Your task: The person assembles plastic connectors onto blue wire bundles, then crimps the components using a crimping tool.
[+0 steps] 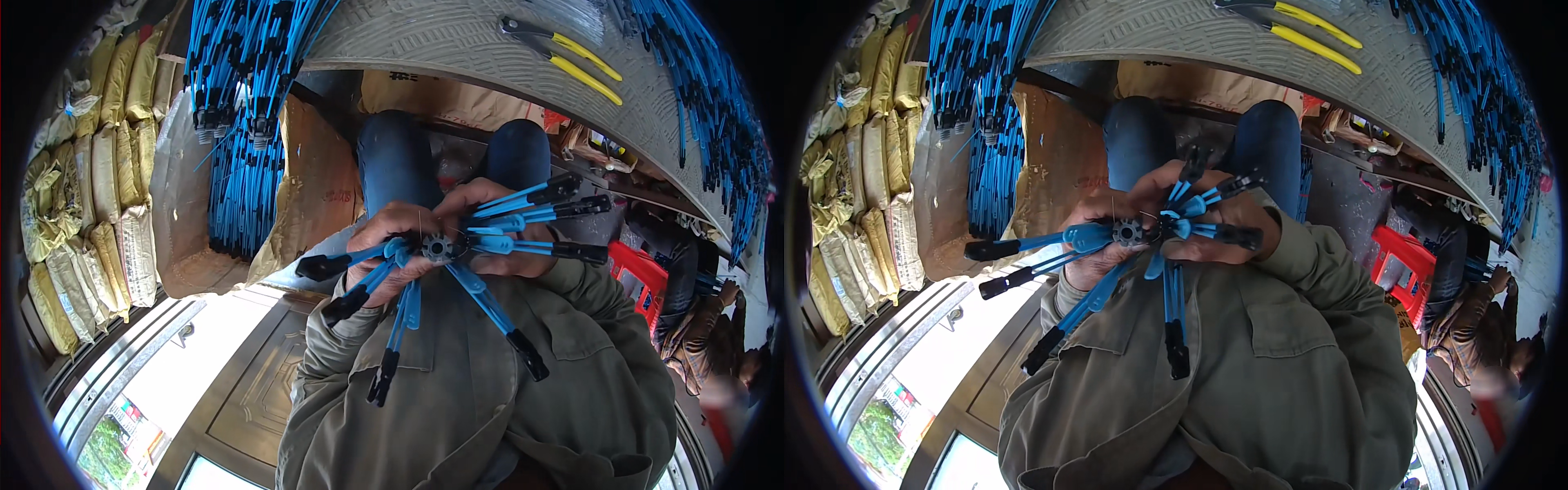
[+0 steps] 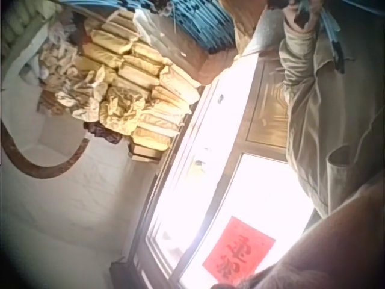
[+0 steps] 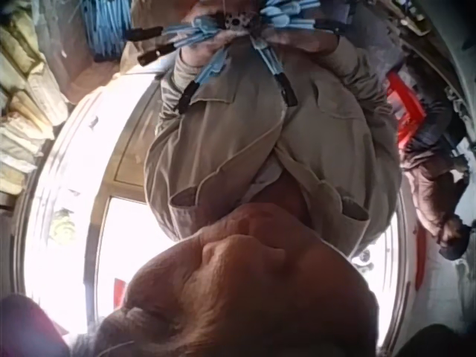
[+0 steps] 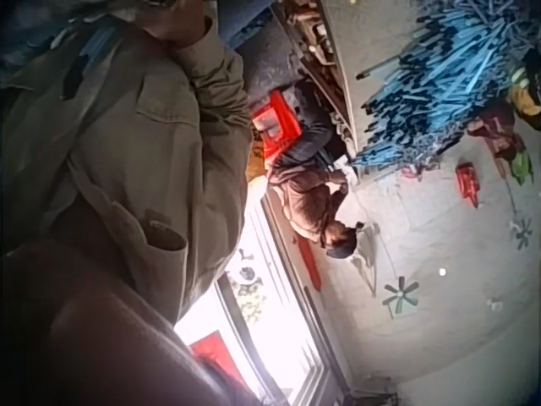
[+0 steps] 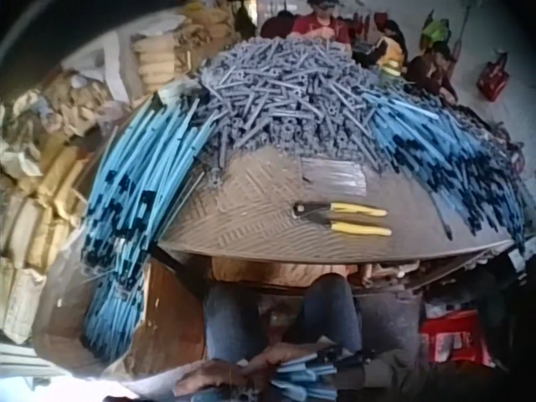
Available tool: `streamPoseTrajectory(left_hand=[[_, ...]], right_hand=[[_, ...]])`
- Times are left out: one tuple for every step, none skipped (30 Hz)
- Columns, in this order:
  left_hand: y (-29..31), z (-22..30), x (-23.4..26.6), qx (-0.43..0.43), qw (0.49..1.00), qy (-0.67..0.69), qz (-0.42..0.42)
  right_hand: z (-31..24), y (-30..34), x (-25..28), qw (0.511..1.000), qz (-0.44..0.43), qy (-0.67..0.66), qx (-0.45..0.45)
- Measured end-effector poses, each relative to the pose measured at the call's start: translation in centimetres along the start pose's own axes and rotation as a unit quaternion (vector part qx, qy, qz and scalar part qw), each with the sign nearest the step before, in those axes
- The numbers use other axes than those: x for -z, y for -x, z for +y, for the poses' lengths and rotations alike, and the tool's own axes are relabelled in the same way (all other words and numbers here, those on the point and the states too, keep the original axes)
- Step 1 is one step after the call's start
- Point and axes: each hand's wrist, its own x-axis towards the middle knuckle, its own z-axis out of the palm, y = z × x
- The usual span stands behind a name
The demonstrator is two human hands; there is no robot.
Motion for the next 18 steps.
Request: streamPoseTrajectory(left_hand=[[0.0, 0.2, -0.2, 0.003, 1.000, -0.006, 0.012], [-0.1, 0.3, -0.4, 0.006, 1.000, -0.012, 0.024], [0.0, 0.3, -0.5, 0.009, 0.999, -0.017, 0.036], [0.1, 0.3, -0.4, 0.010, 0.999, -0.018, 0.037], [0.3, 0.2, -0.4, 0.020, 0.999, 0.001, 0.043], [0.3, 0.1, -0.3, 0.029, 0.998, 0.021, 0.047], [0.3, 0.1, -0.3, 0.039, 0.997, 0.042, 0.051], [0.2, 0.1, -0.3, 0.039, 0.997, 0.042, 0.050], [-0.1, 0.1, -0.3, 0.016, 0.999, 0.019, 0.033], [-0.4, 0.1, -0.2, -0.007, 1.000, -0.005, 0.015], [-0.5, 0.0, -0.2, -0.029, 0.999, -0.029, 0.000], [-0.5, 0.0, -0.2, -0.029, 0.999, -0.029, 0.003], [-0.4, -0.1, -0.1, -0.019, 0.999, -0.034, -0.001], [-0.4, -0.1, 0.0, -0.010, 0.999, -0.038, -0.005], [-0.4, -0.1, 0.0, 0.000, 0.999, -0.042, -0.009], [-0.3, -0.1, 0.1, 0.000, 0.999, -0.042, -0.008], [-0.3, 0.0, 0.1, 0.011, 0.999, -0.038, -0.001], [-0.2, 0.0, 0.1, 0.021, 0.999, -0.033, 0.005]], right_hand=[[-0.4, -0.1, 0.0, 0.996, -0.005, -0.082, -0.030], [-0.8, -0.2, 0.0, 0.985, -0.009, -0.163, -0.060], [-1.2, -0.4, 0.0, 0.985, -0.009, -0.164, -0.060], [-1.7, -0.6, 0.1, 0.986, -0.012, -0.141, -0.087], [-2.1, -0.7, 0.2, 0.986, -0.016, -0.118, -0.114], [-2.3, -0.7, 0.3, 0.986, -0.017, -0.093, -0.141], [-2.2, -0.7, 0.3, 0.986, -0.016, -0.092, -0.141], [-1.9, -0.7, 0.4, 0.980, -0.014, -0.143, -0.137], [-1.6, -0.6, 0.4, 0.972, -0.012, -0.194, -0.133], [-1.5, -0.7, 0.4, 0.961, -0.010, -0.244, -0.129], [-1.4, -0.6, 0.4, 0.961, -0.012, -0.245, -0.131], [-1.4, -0.6, 0.4, 0.968, 0.007, -0.206, -0.145], [-1.3, -0.5, 0.3, 0.973, 0.027, -0.167, -0.159], [-1.4, -0.5, 0.2, 0.976, 0.047, -0.127, -0.172], [-1.5, -0.5, 0.0, 0.976, 0.045, -0.127, -0.173], [-1.8, -0.6, -0.3, 0.978, 0.059, -0.100, -0.176], [-2.1, -0.8, -0.6, 0.978, 0.072, -0.073, -0.180], [-2.4, -0.9, -0.7, 0.978, 0.086, -0.046, -0.182]])
